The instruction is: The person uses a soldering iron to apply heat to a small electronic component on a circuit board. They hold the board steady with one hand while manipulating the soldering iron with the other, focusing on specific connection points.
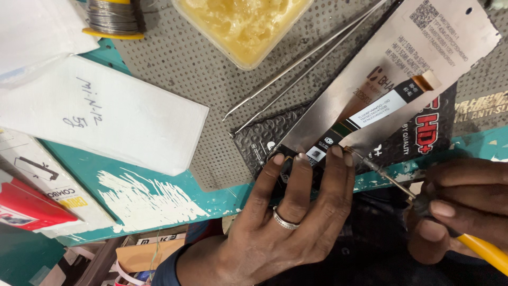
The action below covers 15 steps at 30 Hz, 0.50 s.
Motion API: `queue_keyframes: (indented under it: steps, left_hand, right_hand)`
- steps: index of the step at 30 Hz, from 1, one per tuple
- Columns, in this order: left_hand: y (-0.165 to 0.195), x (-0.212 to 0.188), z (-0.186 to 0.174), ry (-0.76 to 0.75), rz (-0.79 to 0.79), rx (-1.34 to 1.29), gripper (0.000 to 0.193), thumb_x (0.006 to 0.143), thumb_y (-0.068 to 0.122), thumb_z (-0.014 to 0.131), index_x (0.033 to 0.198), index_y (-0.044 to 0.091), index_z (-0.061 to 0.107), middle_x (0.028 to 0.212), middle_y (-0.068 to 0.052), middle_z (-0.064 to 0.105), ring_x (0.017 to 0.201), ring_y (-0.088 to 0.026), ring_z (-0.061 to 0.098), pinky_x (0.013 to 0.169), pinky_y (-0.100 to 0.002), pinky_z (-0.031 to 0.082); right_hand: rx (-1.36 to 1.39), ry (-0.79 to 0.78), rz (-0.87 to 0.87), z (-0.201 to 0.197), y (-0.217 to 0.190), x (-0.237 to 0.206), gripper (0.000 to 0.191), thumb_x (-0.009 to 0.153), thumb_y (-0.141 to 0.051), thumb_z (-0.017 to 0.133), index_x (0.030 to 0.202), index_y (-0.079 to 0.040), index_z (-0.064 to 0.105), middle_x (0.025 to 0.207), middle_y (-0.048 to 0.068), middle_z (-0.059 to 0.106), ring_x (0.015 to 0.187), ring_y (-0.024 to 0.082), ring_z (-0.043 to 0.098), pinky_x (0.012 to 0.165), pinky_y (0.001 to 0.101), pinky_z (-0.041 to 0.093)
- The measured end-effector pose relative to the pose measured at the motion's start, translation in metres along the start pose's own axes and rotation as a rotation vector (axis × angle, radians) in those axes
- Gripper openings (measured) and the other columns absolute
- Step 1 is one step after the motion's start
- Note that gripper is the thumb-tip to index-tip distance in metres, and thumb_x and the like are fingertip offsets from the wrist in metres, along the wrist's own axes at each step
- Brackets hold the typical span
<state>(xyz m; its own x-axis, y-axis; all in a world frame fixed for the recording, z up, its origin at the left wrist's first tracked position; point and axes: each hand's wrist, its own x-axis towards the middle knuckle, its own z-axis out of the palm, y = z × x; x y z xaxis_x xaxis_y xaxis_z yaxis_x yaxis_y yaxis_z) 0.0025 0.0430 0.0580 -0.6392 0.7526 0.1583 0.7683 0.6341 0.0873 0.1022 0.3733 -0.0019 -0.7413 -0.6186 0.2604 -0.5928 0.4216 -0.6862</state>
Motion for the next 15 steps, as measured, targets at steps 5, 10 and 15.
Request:
queue_keyframes:
  steps: [5,10,15]
  left_hand:
    - [0.000,-0.001,0.001,0.006,-0.001,-0.001,0.037,0.108,0.035,0.055,0.130,0.015,0.076,0.131,0.003,0.065,0.116,-0.017,0.059,0.107,-0.039,0.049]
    - [0.000,-0.001,0.001,0.001,0.002,0.000,0.037,0.108,0.035,0.054,0.130,0.015,0.075,0.131,0.003,0.065,0.116,-0.017,0.059,0.107,-0.039,0.050]
    - [0.000,0.000,0.000,-0.001,0.003,-0.002,0.038,0.107,0.035,0.054,0.130,0.015,0.075,0.131,0.002,0.065,0.115,-0.017,0.059,0.106,-0.039,0.050]
  right_hand:
    - [-0.050,0.004,-0.076,0.002,0.008,-0.010,0.042,0.084,-0.010,0.085,0.115,-0.003,0.057,0.099,0.005,0.071,0.104,0.017,0.071,0.089,0.0283,0.057]
    - [-0.006,-0.119,-0.172,-0.008,0.014,-0.033,0.043,0.085,-0.016,0.085,0.113,-0.001,0.056,0.101,0.005,0.071,0.102,0.016,0.071,0.089,0.0268,0.059]
    - [-0.058,0.042,-0.119,0.008,0.013,-0.038,0.041,0.082,-0.010,0.085,0.112,-0.003,0.058,0.104,0.006,0.069,0.105,0.019,0.072,0.091,0.0287,0.057]
